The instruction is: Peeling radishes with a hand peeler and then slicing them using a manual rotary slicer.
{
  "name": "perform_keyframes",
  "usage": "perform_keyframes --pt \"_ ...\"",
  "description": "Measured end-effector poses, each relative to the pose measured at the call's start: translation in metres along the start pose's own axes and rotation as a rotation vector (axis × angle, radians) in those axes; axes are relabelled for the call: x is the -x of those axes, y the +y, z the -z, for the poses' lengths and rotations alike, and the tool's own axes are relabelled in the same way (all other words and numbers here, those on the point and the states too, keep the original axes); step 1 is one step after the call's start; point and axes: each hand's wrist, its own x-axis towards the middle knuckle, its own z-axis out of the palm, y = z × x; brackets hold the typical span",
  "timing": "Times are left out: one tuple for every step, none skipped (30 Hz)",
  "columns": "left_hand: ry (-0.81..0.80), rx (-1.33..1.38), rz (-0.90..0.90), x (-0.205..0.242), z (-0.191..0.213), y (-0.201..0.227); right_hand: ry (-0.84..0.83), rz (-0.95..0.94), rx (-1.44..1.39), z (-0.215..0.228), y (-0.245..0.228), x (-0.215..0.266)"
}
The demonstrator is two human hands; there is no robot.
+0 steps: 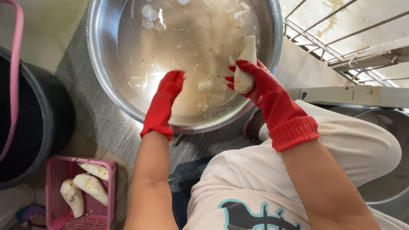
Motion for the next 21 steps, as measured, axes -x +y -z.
perform_keyframes --pt "-0.008 -0.002 0.003 -0.012 -0.015 -0.027 0.006 -0.005 -0.003 0.004 0.0 -0.006" --pt "0.0 -0.125 0.162 -0.023 -0.029 -0.054 0.012 0.005 0.007 0.008 0.001 -0.011" --pt "0.006 -0.25 0.321 -0.033 -0.044 -0.083 0.02 0.013 0.016 0.012 0.004 -0.016" --pt "-0.004 -0.254 0.323 0.017 -0.031 -0.072 0.028 0.006 0.013 0.015 0.008 -0.018" --pt "-0.066 -0.259 0.235 0.054 -0.012 -0.043 0.035 0.016 0.024 0.017 0.008 -0.022" --pt "-0.128 -0.263 0.147 0.093 0.012 -0.004 0.042 0.026 0.035 0.02 0.007 -0.026" --pt "-0.135 -0.264 0.137 0.107 0.006 -0.004 0.052 0.032 0.033 0.02 0.006 -0.022" --pt "-0.01 -0.325 0.034 0.121 0.001 -0.004 0.041 0.012 0.006 0.02 0.006 -0.017" --pt "0.123 -0.383 -0.069 0.134 -0.001 -0.004 0.023 -0.006 -0.019 0.018 0.004 -0.014" --pt "0.124 -0.381 -0.076 0.159 0.005 0.01 0.025 0.002 -0.02 0.015 0.002 -0.01" --pt "0.229 -0.219 -0.089 0.186 0.012 0.022 0.027 -0.027 -0.056 0.011 0.002 -0.005" --pt "0.332 -0.055 -0.1 0.214 0.02 0.033 0.029 -0.056 -0.092 0.007 0.002 0.0" --pt "0.336 -0.052 -0.109 0.22 0.005 0.011 0.027 -0.046 -0.091 0.003 0.001 0.002" --pt "0.445 0.088 -0.104 0.225 -0.009 -0.012 -0.01 -0.081 -0.113 -0.001 -0.001 0.004" --pt "0.549 0.231 -0.093 0.232 -0.024 -0.036 -0.044 -0.122 -0.132 -0.005 0.0 0.007" --pt "0.55 0.236 -0.096 0.229 -0.045 -0.059 -0.044 -0.117 -0.129 -0.006 0.001 0.007" --pt "0.531 0.283 0.083 0.227 -0.066 -0.082 -0.086 -0.125 -0.14 -0.007 0.002 0.006" --pt "0.51 0.33 0.262 0.224 -0.088 -0.105 -0.127 -0.134 -0.151 -0.009 0.004 0.006" --pt "0.516 0.336 0.261 0.214 -0.095 -0.1 -0.133 -0.132 -0.145 -0.012 0.004 0.008" --pt "0.39 0.22 0.367 0.203 -0.102 -0.095 -0.138 -0.143 -0.148 -0.014 0.005 0.01" --pt "0.256 0.102 0.463 0.19 -0.109 -0.09 -0.138 -0.149 -0.156 -0.015 0.005 0.012"
